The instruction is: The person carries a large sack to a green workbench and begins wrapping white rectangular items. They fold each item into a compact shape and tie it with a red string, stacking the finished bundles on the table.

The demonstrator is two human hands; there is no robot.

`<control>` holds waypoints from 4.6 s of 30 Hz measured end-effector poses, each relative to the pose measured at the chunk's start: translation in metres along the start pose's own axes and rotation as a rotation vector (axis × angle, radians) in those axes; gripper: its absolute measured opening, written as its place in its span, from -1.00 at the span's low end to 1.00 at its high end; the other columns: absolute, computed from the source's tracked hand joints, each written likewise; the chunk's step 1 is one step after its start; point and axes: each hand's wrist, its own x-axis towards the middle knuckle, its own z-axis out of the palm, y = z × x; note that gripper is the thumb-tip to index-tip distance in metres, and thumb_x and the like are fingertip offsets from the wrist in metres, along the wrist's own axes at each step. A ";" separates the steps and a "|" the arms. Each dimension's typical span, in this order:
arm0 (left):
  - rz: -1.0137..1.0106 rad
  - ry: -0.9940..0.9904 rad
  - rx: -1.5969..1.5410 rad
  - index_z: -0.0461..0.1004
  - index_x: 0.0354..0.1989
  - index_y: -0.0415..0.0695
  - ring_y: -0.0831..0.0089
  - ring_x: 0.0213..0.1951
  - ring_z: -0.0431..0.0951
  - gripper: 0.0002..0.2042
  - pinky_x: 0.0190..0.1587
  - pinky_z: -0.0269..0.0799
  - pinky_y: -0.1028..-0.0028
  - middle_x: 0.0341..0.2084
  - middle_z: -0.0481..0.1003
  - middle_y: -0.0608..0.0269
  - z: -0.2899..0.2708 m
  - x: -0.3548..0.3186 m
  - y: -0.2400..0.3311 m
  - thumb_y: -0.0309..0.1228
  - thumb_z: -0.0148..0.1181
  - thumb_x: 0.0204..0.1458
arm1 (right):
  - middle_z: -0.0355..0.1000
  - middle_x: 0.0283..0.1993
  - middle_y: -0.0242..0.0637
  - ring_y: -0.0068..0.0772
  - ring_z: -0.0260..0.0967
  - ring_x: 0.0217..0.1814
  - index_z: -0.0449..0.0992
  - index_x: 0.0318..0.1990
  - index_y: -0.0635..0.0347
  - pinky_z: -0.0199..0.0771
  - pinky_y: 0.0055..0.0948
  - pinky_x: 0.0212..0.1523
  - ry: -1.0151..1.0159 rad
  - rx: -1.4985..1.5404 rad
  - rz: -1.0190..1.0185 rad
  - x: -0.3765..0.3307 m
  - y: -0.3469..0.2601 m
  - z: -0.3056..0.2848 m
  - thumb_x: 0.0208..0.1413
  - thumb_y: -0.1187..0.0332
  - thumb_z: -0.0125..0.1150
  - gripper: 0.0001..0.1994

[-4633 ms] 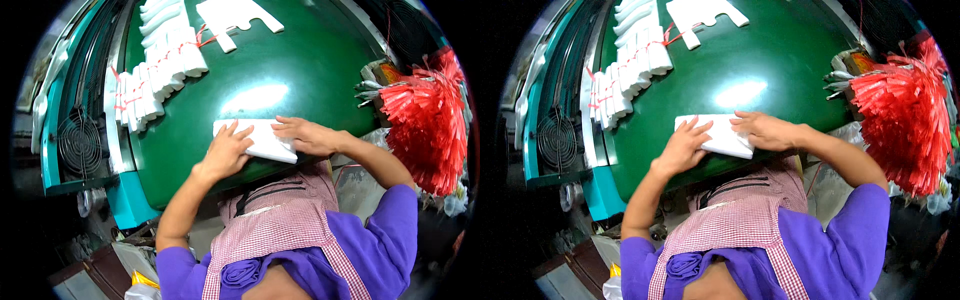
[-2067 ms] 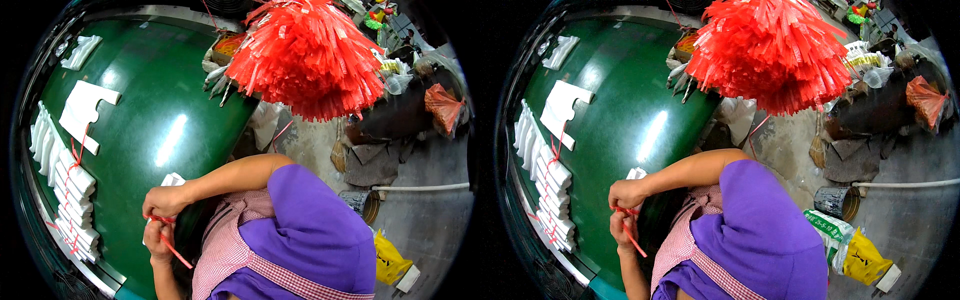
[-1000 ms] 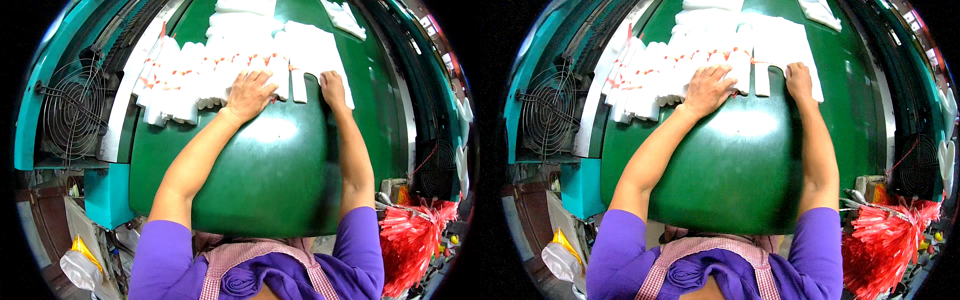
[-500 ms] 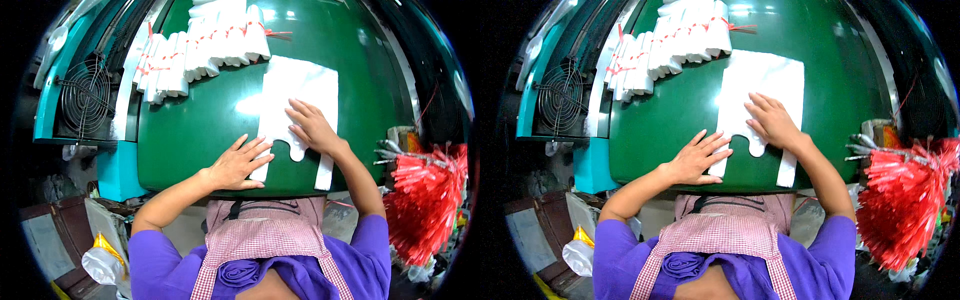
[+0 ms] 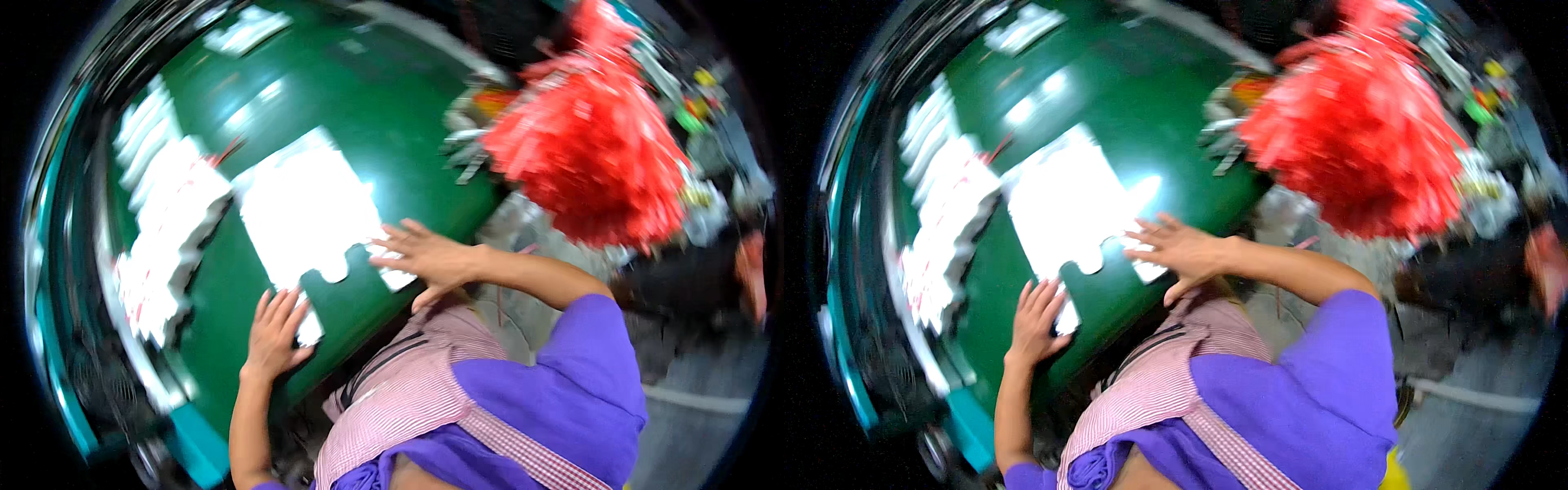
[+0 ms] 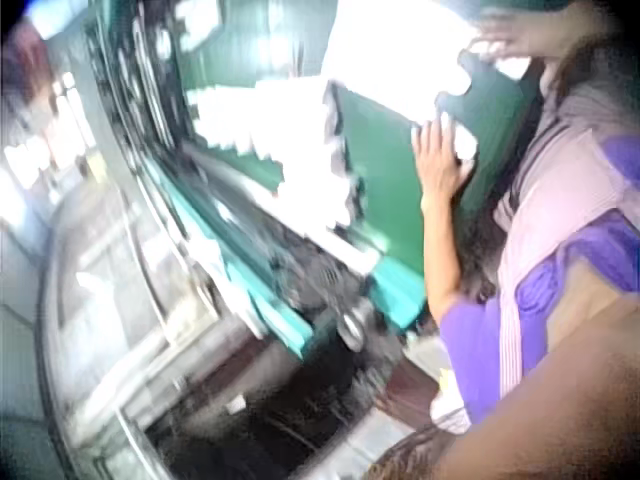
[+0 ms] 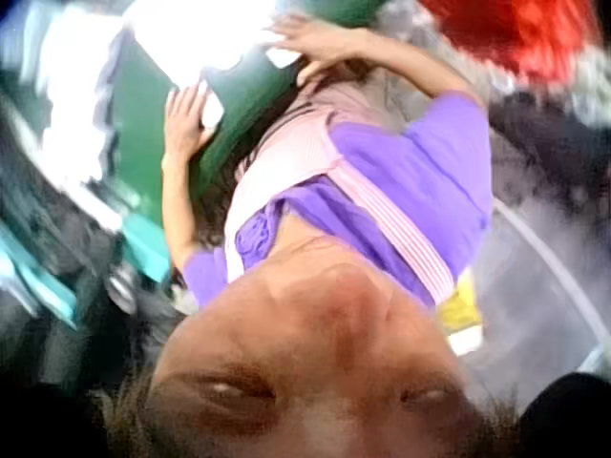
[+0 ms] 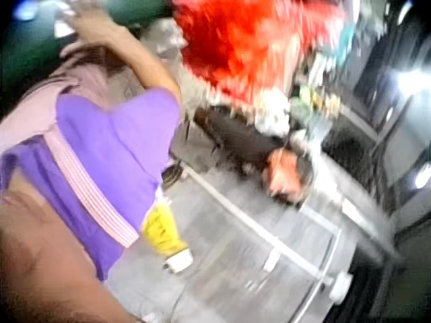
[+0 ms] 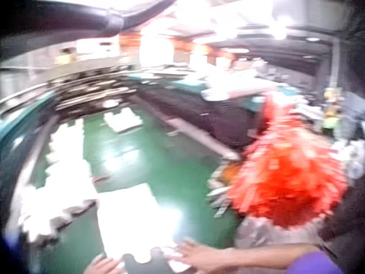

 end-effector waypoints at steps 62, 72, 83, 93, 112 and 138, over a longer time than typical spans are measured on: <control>-0.365 0.119 0.100 0.43 -0.16 -0.15 0.14 -0.20 0.46 -0.68 -0.20 0.43 0.25 -0.26 0.42 0.13 0.013 0.057 0.028 -0.51 0.21 -0.18 | 0.18 0.26 -0.04 -0.10 0.15 0.31 0.21 0.21 0.36 0.19 -0.22 0.25 0.495 0.625 -0.074 0.055 -0.065 0.034 0.05 0.35 0.23 -0.42; -0.110 -0.060 -0.352 0.44 -0.17 -0.13 -0.02 0.33 0.04 -0.62 0.29 0.07 0.17 0.21 0.28 0.17 -0.003 0.009 0.034 -0.67 0.14 -0.27 | 0.33 0.14 -0.16 -0.22 0.33 0.15 0.26 0.18 0.27 0.30 -0.26 0.23 0.328 1.968 0.338 0.081 -0.018 0.025 0.06 0.63 -0.02 -0.54; 0.002 0.068 0.122 0.46 -0.34 -0.04 0.23 0.00 0.38 -0.77 0.10 0.21 0.22 -0.14 0.42 0.25 -0.047 0.061 0.023 -0.46 0.24 -0.26 | 0.17 0.31 -0.10 -0.15 0.06 0.38 0.34 0.12 0.21 -0.04 -0.15 0.39 0.119 -0.073 -0.449 0.081 0.003 0.004 0.09 0.44 -0.09 -0.60; -0.265 -0.104 -0.022 0.42 -0.09 -0.09 -0.02 0.19 0.27 -0.61 0.16 0.07 -0.20 0.16 0.32 0.12 -0.006 0.034 0.060 -0.34 0.28 -0.16 | 0.17 0.24 0.17 0.16 0.14 0.25 0.30 0.13 0.35 0.16 -0.10 0.24 0.045 0.167 0.029 0.035 -0.062 -0.009 0.03 0.10 0.21 -0.40; -0.469 -0.105 -0.424 0.44 -0.03 -0.21 0.10 -0.16 0.43 -0.57 -0.09 0.34 0.25 -0.23 0.44 0.04 -0.007 0.065 0.028 -0.23 0.27 -0.04 | 0.22 -0.50 -0.41 -0.67 0.06 -0.68 0.14 -0.04 0.22 0.08 -0.62 -0.69 1.973 0.785 0.269 -0.011 0.089 -0.116 0.15 0.35 0.19 -0.63; -0.537 0.102 -0.517 0.51 -0.11 -0.17 0.06 -0.23 0.53 -0.67 -0.16 0.41 0.25 -0.29 0.54 -0.01 -0.005 0.014 0.016 -0.28 0.24 -0.05 | 0.48 -0.14 -0.15 -0.28 0.46 -0.14 0.50 -0.27 0.35 0.42 -0.38 -0.06 -0.032 0.955 -0.162 0.072 -0.094 -0.032 0.12 0.46 0.12 -0.87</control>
